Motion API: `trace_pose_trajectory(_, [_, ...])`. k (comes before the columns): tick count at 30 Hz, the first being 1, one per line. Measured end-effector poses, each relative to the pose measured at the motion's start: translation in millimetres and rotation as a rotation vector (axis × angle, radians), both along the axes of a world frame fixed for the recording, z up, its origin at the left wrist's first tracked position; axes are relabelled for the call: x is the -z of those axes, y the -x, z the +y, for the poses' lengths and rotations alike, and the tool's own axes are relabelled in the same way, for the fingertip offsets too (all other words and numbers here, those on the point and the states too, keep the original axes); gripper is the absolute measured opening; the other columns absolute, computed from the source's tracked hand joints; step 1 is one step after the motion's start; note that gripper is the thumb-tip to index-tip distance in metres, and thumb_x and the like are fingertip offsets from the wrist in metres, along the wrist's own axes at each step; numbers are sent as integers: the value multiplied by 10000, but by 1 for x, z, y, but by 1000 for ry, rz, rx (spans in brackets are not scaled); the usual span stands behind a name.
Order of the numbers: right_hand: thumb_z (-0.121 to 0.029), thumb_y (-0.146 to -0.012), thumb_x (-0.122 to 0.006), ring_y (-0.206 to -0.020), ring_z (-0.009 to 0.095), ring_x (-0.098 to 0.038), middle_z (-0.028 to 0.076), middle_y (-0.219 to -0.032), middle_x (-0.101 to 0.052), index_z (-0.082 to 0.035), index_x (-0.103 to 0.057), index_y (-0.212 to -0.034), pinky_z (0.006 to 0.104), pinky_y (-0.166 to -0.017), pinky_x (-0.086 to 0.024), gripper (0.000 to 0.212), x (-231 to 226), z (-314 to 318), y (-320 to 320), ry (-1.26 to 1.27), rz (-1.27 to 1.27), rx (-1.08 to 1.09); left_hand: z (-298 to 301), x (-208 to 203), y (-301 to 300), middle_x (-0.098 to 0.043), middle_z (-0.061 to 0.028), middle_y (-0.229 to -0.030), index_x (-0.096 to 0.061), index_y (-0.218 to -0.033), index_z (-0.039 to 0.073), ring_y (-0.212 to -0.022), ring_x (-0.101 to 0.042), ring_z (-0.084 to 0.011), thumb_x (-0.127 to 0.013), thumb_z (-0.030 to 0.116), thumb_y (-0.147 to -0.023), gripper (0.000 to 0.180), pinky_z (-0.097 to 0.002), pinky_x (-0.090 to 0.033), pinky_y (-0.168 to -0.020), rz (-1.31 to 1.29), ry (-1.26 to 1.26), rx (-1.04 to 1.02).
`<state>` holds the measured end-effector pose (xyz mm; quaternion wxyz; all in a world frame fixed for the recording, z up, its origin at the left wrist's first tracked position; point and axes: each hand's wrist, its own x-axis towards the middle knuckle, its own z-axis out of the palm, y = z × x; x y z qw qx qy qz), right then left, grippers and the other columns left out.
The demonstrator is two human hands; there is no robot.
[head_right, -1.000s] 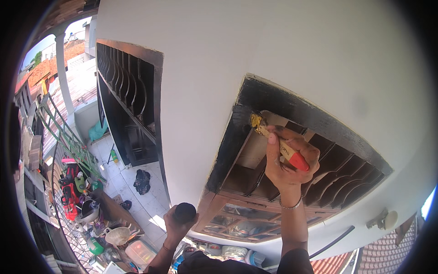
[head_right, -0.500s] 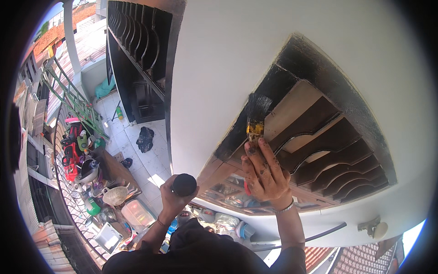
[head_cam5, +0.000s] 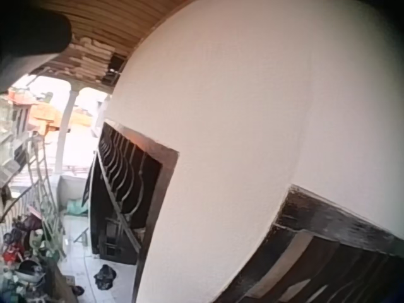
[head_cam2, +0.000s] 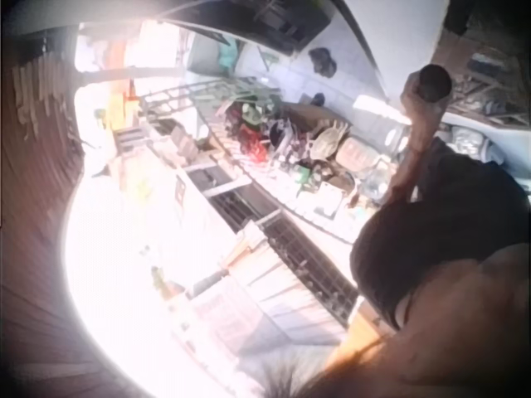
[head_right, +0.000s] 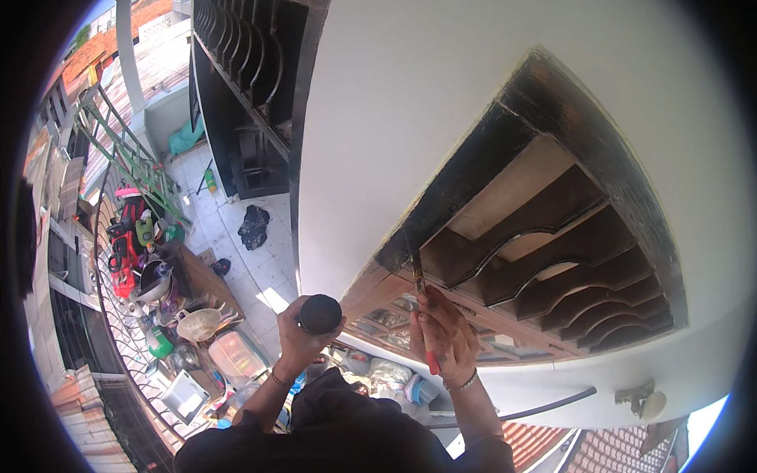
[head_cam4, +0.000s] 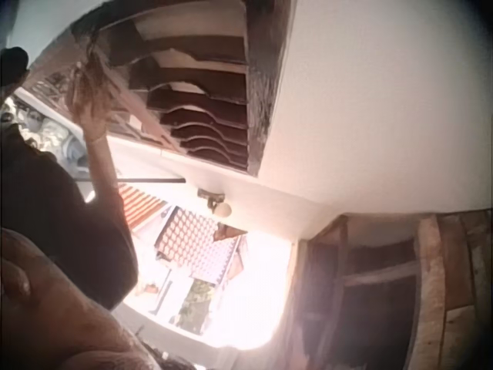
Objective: The person paints a wooden window frame black using a paintbrush and a small paint can. They repeatedly dip the brush into the can and apply paint to the frame's edges and slats.
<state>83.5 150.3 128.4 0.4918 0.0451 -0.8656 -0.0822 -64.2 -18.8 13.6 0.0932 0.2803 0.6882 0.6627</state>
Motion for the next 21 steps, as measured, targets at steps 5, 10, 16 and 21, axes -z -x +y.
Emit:
trace_pose_trajectory(5, [-40,-951,-701,-1034,281,-716,179,-1112,-641,-7,-500,-1061,358,-827,-633,232,-2,4,19,88,396,99,4,1,-1,-745,-91,-899,-744,-918,-2,-792,-717,-159,-929,142,-697,322,-312,-577,-752,22,-1,16])
trace_pose_trajectory(10, [-19,-900,-750,-888,266,-754,138,-1006,-691,-20,-491,-908,323,-702,-620,259,28,1,39,14,295,288,1,1,-2,-744,-86,-900,-743,-925,-2,-790,-719,-159,-929,138,-699,324,-308,-577,-748,24,8,34])
trace_pose_trajectory(16, [18,-900,-706,-859,278,-748,145,-1015,-697,-15,-493,-1010,327,-707,-616,242,49,-13,32,22,219,203,-8,8,-1,-747,-79,-908,-746,-928,7,-794,-720,-162,-927,135,-700,318,-310,-577,-747,-29,44,14])
trace_pose_trajectory(21, [45,-885,-700,-893,311,-744,150,-1027,-686,-36,-479,-979,349,-733,-620,254,37,-12,47,31,241,200,-8,9,-2,-744,-94,-939,-741,-962,-2,-832,-725,-182,-919,114,-684,350,-318,-578,-767,-3,51,32])
